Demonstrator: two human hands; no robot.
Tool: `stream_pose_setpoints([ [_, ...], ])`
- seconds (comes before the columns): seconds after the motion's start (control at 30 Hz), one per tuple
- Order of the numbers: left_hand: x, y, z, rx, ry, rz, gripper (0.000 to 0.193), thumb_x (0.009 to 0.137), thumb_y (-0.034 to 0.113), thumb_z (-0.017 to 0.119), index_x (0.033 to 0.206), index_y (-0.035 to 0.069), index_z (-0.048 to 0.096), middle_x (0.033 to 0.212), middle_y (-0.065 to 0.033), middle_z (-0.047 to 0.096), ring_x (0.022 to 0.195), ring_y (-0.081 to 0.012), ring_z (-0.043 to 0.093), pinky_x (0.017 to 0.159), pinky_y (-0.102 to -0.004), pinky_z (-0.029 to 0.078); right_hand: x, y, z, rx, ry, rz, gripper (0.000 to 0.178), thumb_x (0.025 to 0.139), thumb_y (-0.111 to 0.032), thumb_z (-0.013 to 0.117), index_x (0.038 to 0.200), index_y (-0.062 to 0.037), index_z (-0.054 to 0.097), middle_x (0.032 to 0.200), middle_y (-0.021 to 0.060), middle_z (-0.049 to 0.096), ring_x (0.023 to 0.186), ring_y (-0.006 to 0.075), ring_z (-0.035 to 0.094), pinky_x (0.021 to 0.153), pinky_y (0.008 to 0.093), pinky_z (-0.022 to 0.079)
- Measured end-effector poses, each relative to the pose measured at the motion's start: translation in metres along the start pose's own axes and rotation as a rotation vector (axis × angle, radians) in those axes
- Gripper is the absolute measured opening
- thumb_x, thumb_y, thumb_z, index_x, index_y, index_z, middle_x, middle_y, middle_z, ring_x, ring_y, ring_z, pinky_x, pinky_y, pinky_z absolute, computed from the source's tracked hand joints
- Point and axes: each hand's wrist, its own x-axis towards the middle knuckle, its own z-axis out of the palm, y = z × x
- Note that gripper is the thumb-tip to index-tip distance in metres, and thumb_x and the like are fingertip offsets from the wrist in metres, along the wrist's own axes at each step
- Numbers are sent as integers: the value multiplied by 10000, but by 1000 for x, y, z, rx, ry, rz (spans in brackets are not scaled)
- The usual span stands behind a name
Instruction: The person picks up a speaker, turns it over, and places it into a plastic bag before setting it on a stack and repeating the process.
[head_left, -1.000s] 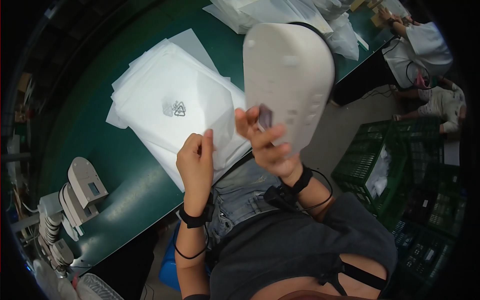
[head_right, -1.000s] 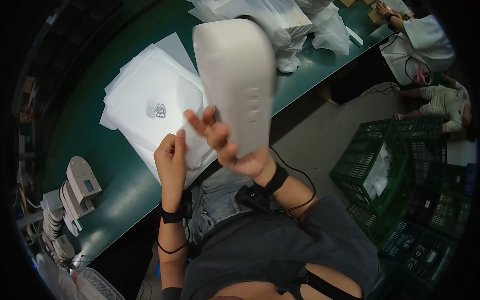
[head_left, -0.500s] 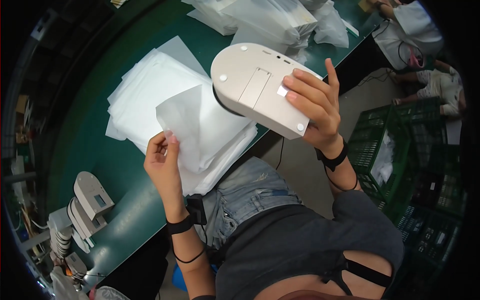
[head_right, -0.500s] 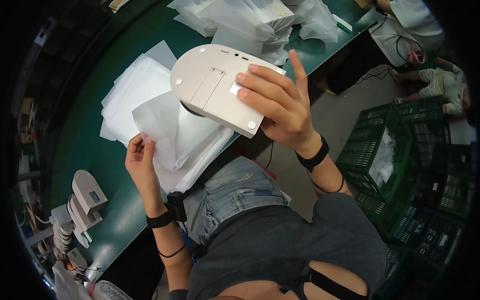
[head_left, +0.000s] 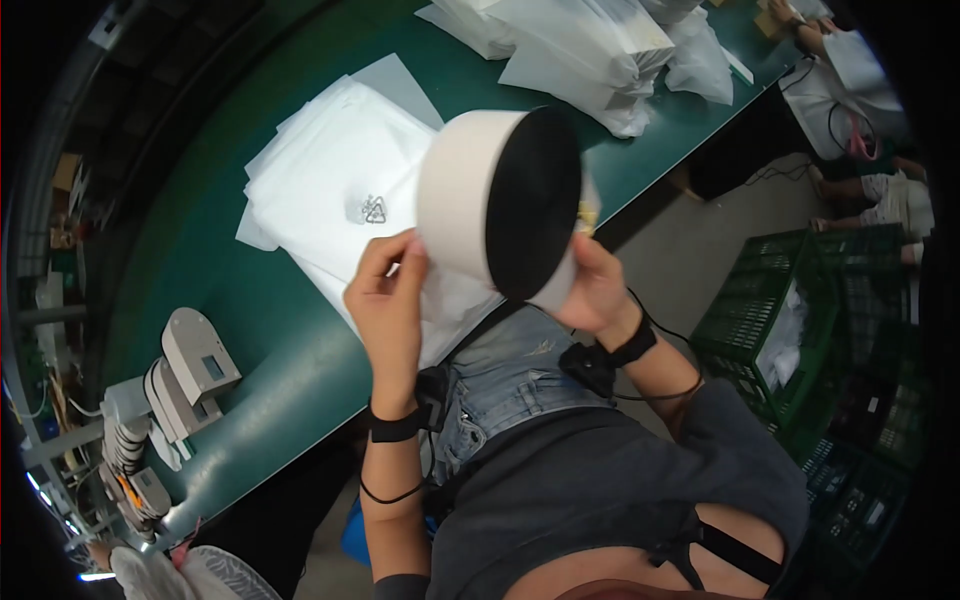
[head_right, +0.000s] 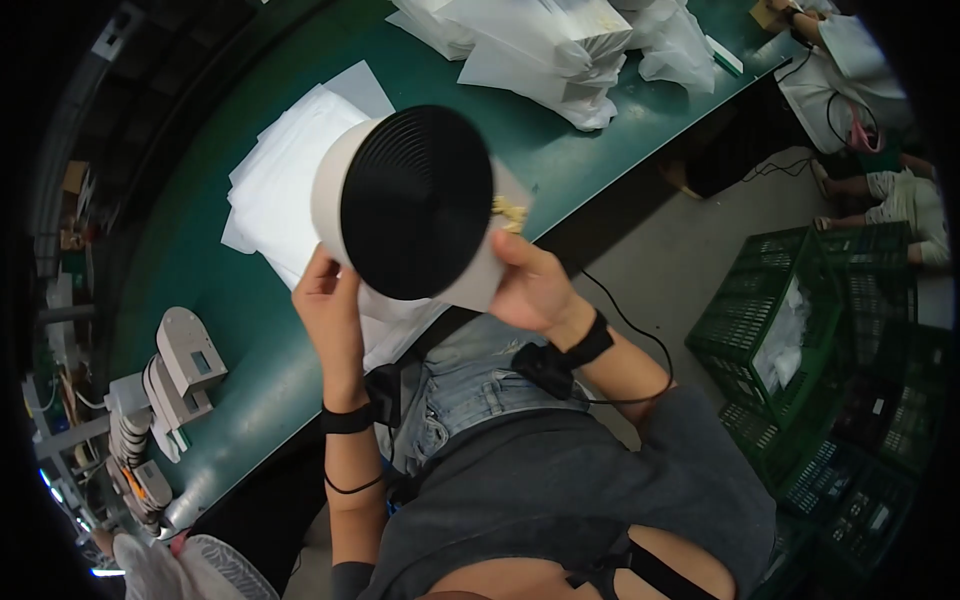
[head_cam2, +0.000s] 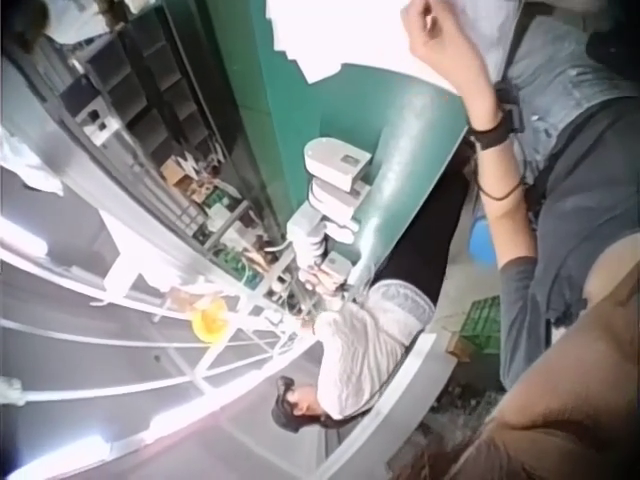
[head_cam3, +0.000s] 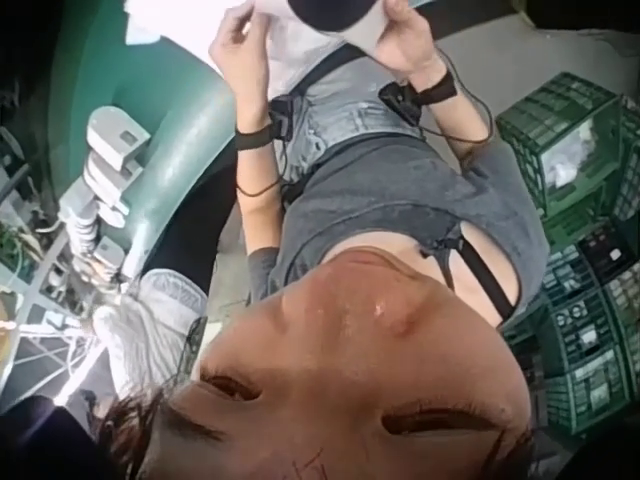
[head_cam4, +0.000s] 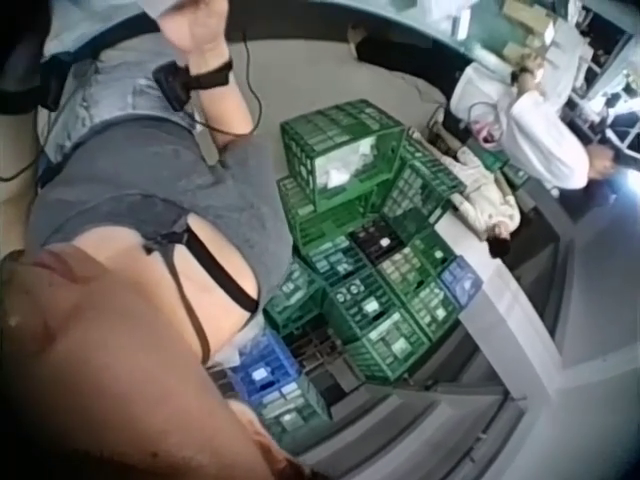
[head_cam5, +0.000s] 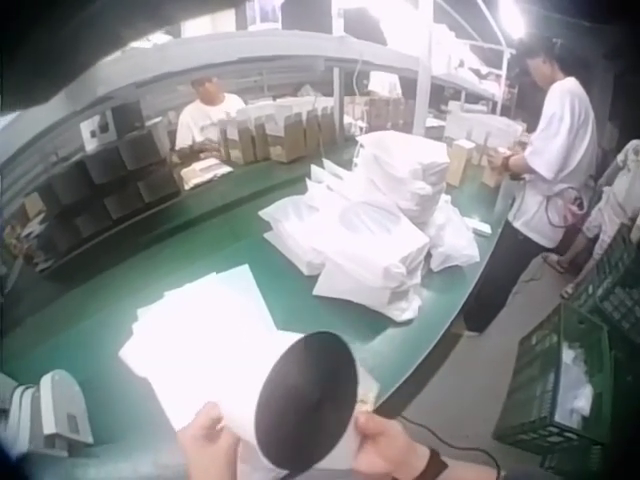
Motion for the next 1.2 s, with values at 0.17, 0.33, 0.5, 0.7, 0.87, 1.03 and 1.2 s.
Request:
stream_pose_setpoints([
  [0.17, -6, 3, 1, -61, 7, -8, 206, 894, 129, 530, 1007, -37, 576, 898, -58, 610, 801, -106, 567, 726, -228, 454, 24, 25, 3, 134, 163, 98, 556, 868, -336, 519, 1316, -52, 352, 1300, 125, 442, 1180, 268, 448, 1001, 419, 352],
  [0.33, 6, 11, -11, -670, 155, -451, 211, 924, 149, 462, 1035, -17, 529, 886, -70, 610, 766, -130, 583, 712, -244, 473, 24, -3, -2, -150, 237, -105, 505, 877, -287, 517, 1274, -6, 384, 1264, 124, 472, 1141, 232, 479, 964, 381, 388],
  [0.5, 12, 18, -17, -602, 197, -290, 200, 923, 143, 466, 1057, -3, 500, 918, -95, 611, 745, -105, 577, 704, -230, 466, -12, -54, 3, -715, 235, -273, 512, 864, -237, 518, 1265, 50, 379, 1232, 181, 485, 1093, 241, 522, 952, 375, 410],
  [0.7, 11, 21, -18, -250, 108, -65, 228, 915, 106, 478, 1111, -9, 455, 943, -112, 613, 735, -63, 561, 690, -184, 438, -30, -55, 34, -323, 155, -101, 498, 879, -236, 493, 1268, 52, 375, 1207, 183, 508, 1007, 259, 578, 898, 358, 452],
  [0.87, -4, 31, -2, 23, 105, 197, 240, 889, 38, 507, 1111, -32, 447, 933, -121, 620, 674, -54, 557, 595, -144, 418, -11, -33, 24, -16, 220, 354, 502, 896, -262, 478, 1265, 60, 366, 1201, 165, 514, 994, 244, 585, 884, 350, 463],
  [1.03, -23, 29, 1, 175, 93, 395, 217, 868, -7, 525, 1072, -55, 468, 921, -120, 618, 657, -72, 579, 531, -146, 421, 7, -13, 21, -279, 297, 249, 461, 883, -236, 517, 1239, 34, 404, 1138, 132, 555, 979, 217, 589, 865, 322, 468],
  [1.2, -21, 32, 7, 109, 201, 410, 178, 868, -2, 526, 1039, -46, 512, 923, -109, 623, 691, -65, 598, 547, -171, 439, -4, -4, 26, -914, 210, -17, 433, 869, -205, 546, 1224, 12, 425, 1115, 108, 564, 985, 191, 575, 850, 291, 459],
])
